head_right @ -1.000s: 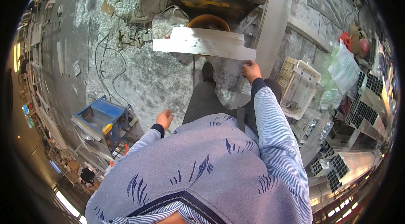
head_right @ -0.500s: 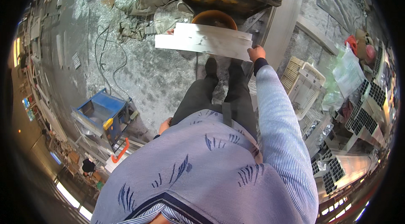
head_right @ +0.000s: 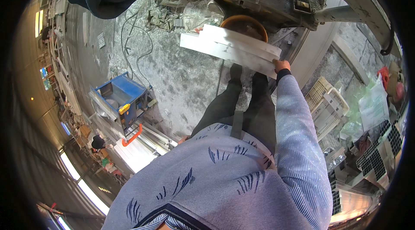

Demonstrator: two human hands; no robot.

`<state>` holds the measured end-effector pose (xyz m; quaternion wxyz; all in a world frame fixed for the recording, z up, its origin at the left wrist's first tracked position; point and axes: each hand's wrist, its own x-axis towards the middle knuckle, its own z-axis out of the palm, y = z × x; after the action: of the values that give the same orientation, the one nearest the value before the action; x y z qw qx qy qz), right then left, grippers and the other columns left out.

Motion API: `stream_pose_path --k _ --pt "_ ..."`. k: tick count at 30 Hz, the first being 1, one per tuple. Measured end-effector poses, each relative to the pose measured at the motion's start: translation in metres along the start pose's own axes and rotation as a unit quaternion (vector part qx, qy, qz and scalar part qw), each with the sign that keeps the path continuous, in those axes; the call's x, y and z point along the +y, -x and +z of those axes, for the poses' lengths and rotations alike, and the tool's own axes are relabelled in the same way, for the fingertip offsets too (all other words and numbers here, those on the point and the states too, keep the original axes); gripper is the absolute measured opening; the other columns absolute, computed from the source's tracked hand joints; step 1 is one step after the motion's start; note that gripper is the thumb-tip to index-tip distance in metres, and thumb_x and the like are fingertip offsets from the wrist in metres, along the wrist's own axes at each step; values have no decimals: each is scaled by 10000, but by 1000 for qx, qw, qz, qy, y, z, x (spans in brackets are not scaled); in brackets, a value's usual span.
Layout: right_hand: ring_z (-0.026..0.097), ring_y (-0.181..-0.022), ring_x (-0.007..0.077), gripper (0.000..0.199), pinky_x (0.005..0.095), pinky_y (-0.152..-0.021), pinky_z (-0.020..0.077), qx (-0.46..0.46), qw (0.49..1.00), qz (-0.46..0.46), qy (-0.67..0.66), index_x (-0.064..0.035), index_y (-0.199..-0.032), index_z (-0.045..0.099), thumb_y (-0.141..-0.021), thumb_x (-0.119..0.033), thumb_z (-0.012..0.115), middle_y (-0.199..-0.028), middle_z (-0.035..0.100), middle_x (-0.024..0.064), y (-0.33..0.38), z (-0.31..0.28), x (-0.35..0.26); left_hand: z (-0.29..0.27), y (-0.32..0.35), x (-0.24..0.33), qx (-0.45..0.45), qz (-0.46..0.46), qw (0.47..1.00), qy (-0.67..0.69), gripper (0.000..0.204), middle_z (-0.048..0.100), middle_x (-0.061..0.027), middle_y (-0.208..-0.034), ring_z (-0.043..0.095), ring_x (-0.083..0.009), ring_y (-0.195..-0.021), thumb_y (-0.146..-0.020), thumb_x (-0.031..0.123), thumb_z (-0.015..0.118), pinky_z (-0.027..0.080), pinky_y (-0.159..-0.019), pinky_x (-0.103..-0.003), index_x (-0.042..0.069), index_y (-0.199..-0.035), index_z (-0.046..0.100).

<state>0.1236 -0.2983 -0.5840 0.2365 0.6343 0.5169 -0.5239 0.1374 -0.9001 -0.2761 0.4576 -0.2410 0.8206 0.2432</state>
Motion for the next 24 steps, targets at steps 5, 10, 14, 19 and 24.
stream_pose_path --k 5,10,14,19,24 --pt "701 -960 199 205 362 -866 577 -88 943 -77 -311 -57 -1082 608 -935 -149 717 -981 665 36 48 -14 -12 10 4 22 3 -2 1000 0 309 767 -118 -1016 692 -124 -948 -944 198 694 528 -856 -304 6 -1186 694" --pt "728 -899 268 292 361 -814 616 -130 896 -141 -400 10 -1162 593 -941 -133 719 -1013 677 122 107 -36 -43 17 -42 36 -24 53 998 -20 320 772 -117 -978 714 -149 -917 -950 243 692 541 -843 -311 20 -1179 707" --pt "720 -849 268 414 366 -731 620 -64 928 -103 -353 53 -1291 568 -958 -165 682 -1010 677 136 146 -62 -66 19 -94 60 -19 135 989 -57 331 769 -123 -958 725 -194 -858 -946 245 686 558 -785 -337 33 -1200 702" --pt "668 -691 204 327 322 -614 570 4 952 -149 -269 27 -1154 630 -984 -253 640 -892 649 85 182 -98 -75 14 -128 130 -57 211 975 -38 332 764 -160 -1009 741 -228 -892 -931 232 679 569 -797 -350 32 -1196 697" --pt "674 -729 168 388 293 -645 558 -4 949 -245 -196 41 -1219 653 -987 -270 641 -917 671 68 225 -132 -70 0 -122 209 23 346 930 -121 427 731 -159 -1068 702 -317 -968 -869 205 730 550 -879 -424 57 -1262 653"
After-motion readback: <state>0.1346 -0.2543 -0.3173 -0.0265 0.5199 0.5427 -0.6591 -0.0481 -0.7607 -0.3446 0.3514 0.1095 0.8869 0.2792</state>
